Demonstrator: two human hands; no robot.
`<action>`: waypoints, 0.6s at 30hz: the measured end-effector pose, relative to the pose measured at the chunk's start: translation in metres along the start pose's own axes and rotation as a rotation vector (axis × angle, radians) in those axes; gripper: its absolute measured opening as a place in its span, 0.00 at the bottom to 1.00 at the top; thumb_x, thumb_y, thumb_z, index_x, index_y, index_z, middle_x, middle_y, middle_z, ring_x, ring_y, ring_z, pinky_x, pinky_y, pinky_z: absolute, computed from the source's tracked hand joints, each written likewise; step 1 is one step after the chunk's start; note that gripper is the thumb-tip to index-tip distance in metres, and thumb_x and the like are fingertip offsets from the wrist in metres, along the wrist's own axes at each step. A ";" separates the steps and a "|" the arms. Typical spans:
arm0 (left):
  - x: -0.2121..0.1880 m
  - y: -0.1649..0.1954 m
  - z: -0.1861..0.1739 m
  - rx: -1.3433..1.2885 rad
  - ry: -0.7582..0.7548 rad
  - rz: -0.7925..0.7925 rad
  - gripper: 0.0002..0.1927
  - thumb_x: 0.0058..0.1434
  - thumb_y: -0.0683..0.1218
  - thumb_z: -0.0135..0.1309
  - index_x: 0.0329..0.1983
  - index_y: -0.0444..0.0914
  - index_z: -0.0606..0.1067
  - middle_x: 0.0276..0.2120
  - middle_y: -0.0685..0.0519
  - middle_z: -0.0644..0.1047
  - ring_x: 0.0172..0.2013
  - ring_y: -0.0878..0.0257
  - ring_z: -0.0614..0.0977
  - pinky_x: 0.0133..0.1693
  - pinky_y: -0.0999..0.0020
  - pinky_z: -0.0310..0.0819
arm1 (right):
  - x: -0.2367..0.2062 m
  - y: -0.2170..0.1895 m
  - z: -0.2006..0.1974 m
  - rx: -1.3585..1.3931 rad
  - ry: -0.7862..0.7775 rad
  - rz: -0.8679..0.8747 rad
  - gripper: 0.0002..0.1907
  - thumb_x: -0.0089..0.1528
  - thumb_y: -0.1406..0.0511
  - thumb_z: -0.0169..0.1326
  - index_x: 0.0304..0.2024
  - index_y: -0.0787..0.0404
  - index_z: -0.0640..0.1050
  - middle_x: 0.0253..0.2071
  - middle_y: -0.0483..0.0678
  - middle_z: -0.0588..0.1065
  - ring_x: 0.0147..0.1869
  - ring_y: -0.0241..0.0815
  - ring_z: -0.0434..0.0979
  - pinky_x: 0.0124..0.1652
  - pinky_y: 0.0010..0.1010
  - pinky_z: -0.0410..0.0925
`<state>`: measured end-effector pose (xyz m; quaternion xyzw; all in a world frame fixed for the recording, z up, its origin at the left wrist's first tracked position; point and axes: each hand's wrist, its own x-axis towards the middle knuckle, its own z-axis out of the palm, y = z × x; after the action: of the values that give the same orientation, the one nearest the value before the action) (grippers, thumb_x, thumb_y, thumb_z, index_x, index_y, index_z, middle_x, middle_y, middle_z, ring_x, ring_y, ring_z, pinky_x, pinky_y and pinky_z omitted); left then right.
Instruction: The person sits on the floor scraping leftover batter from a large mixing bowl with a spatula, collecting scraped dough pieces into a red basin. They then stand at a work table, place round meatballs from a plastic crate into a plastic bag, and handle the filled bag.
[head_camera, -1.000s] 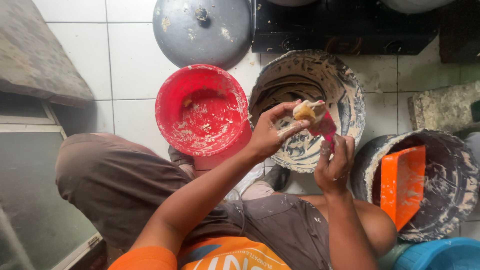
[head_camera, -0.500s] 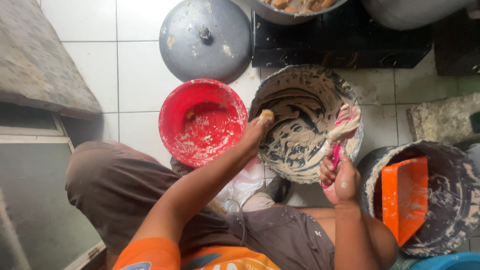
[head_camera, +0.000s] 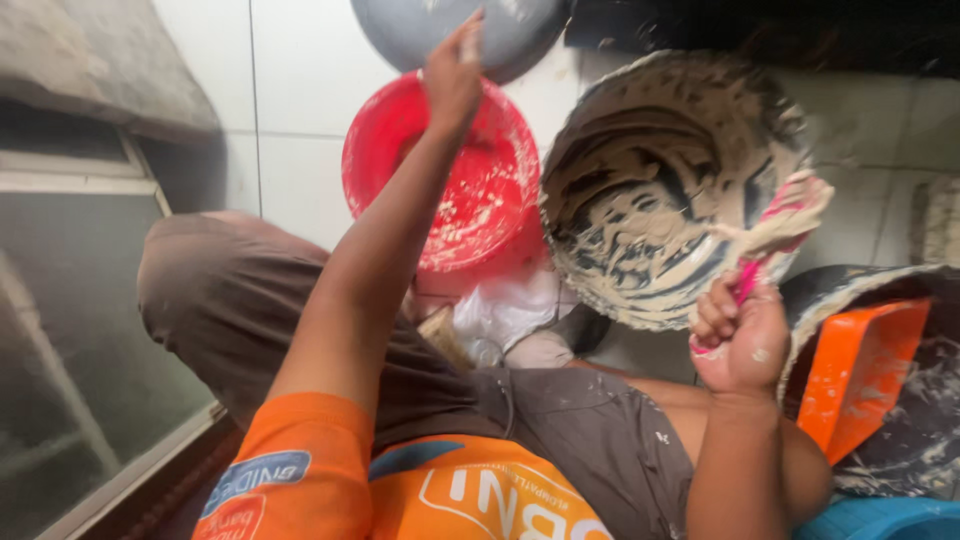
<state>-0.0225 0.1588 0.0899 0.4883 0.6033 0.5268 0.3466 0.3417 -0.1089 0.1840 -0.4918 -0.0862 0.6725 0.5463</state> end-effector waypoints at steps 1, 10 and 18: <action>-0.012 -0.020 -0.023 0.087 0.083 -0.136 0.19 0.72 0.52 0.50 0.59 0.40 0.79 0.53 0.46 0.83 0.54 0.58 0.84 0.59 0.65 0.73 | -0.001 -0.001 -0.001 0.017 -0.009 0.014 0.13 0.75 0.55 0.40 0.45 0.55 0.70 0.29 0.38 0.59 0.27 0.29 0.52 0.26 0.22 0.49; -0.086 -0.111 -0.103 0.680 -0.064 -0.245 0.25 0.62 0.35 0.48 0.63 0.41 0.74 0.57 0.41 0.76 0.56 0.44 0.77 0.56 0.52 0.71 | 0.005 0.000 0.009 -0.007 0.035 0.061 0.14 0.77 0.54 0.40 0.46 0.56 0.70 0.29 0.39 0.58 0.28 0.30 0.52 0.28 0.23 0.49; -0.088 -0.134 -0.084 0.837 -0.231 -0.280 0.14 0.65 0.42 0.54 0.54 0.41 0.76 0.51 0.43 0.76 0.51 0.46 0.79 0.52 0.54 0.76 | 0.014 0.007 0.014 -0.056 0.153 0.060 0.14 0.75 0.55 0.38 0.45 0.55 0.69 0.29 0.39 0.59 0.28 0.30 0.53 0.27 0.23 0.50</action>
<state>-0.1057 0.0544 -0.0322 0.5555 0.7819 0.1280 0.2524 0.3274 -0.0942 0.1781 -0.5594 -0.0483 0.6462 0.5169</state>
